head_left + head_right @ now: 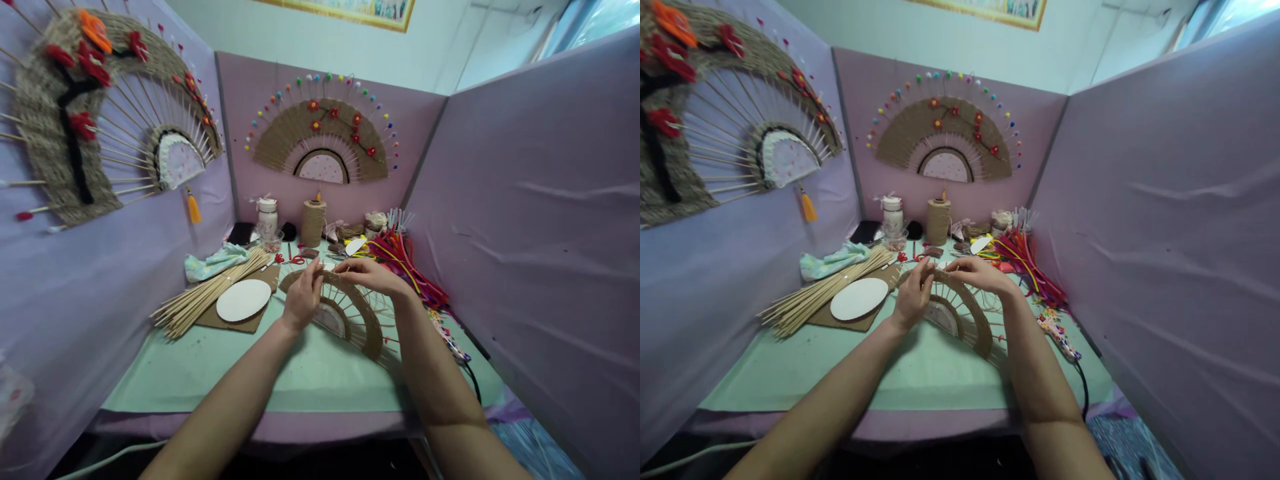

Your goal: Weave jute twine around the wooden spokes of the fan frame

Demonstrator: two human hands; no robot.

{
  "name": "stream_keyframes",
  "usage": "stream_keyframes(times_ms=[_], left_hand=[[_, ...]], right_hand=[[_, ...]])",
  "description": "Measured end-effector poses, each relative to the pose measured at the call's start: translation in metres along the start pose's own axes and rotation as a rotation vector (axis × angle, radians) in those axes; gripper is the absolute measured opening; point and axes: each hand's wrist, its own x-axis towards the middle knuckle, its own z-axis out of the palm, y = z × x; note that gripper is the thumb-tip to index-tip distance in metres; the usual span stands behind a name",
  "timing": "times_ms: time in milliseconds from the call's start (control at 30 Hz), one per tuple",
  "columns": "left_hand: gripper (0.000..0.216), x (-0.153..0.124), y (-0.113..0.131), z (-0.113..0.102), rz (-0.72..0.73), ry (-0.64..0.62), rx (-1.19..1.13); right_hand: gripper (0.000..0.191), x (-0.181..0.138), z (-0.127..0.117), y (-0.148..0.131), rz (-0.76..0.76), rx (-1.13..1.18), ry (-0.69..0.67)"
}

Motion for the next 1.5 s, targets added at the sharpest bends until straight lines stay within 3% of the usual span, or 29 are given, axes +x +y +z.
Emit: stream_keyframes(times_ms=[133, 367, 700, 1000, 1267, 1500], left_hand=[[0.044, -0.001, 0.003, -0.002, 0.026, 0.019, 0.074], [0.043, -0.002, 0.008, -0.005, 0.076, -0.052, 0.127], [0.025, 0.001, 0.019, -0.01, 0.063, -0.093, 0.227], [0.028, 0.0, 0.027, -0.011, 0.016, -0.085, 0.385], [0.024, -0.001, 0.032, -0.011, -0.033, -0.09, 0.367], [0.024, -0.001, 0.028, -0.009, 0.015, -0.076, 0.353]], right_hand=[[0.04, -0.007, -0.003, 0.0, -0.016, 0.03, -0.051], [0.052, -0.026, -0.015, 0.014, 0.009, 0.087, -0.09], [0.04, -0.039, -0.006, 0.001, 0.075, -0.147, 0.321], [0.024, -0.046, -0.003, -0.014, 0.004, -0.28, 0.348], [0.02, -0.045, 0.002, -0.023, -0.073, -0.73, 0.519], [0.022, -0.043, 0.009, -0.035, -0.216, -0.691, 0.593]])
